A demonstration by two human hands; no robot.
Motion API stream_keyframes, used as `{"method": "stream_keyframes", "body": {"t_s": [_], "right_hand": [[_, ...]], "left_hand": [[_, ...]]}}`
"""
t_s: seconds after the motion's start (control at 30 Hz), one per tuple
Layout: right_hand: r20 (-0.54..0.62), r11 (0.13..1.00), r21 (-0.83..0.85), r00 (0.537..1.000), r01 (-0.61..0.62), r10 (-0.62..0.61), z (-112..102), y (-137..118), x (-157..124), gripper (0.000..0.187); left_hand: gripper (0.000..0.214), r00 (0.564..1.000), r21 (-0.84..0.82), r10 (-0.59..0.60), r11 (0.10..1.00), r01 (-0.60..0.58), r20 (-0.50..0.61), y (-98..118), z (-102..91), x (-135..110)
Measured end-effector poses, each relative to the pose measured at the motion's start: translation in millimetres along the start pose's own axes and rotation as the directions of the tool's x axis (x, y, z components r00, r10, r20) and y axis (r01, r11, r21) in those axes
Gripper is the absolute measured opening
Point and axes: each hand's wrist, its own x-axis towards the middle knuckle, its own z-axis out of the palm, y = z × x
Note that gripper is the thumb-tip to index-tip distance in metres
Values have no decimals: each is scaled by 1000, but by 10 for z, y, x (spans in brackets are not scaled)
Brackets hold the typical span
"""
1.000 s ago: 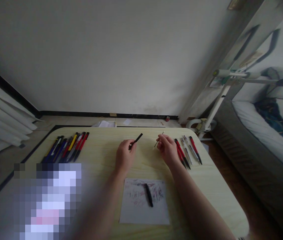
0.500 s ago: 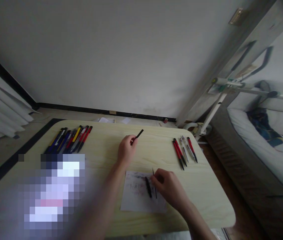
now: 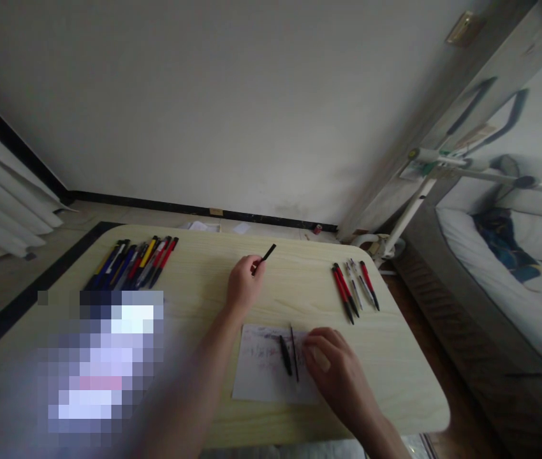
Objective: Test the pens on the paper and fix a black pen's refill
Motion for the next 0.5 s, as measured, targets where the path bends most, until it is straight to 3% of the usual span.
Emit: {"method": "stream_keyframes", "body": {"t_s": [0.27,0.5], "right_hand": [[-52,988,-98,991,121,-127,116,102,-92,18],[-46,986,-117,991,121,-127,59,89,-67,17]], "left_hand": [[17,1000,8,-17,1000,17,1,13,4,6],[17,1000,14,-12,1000,12,7,13,0,3]]}}
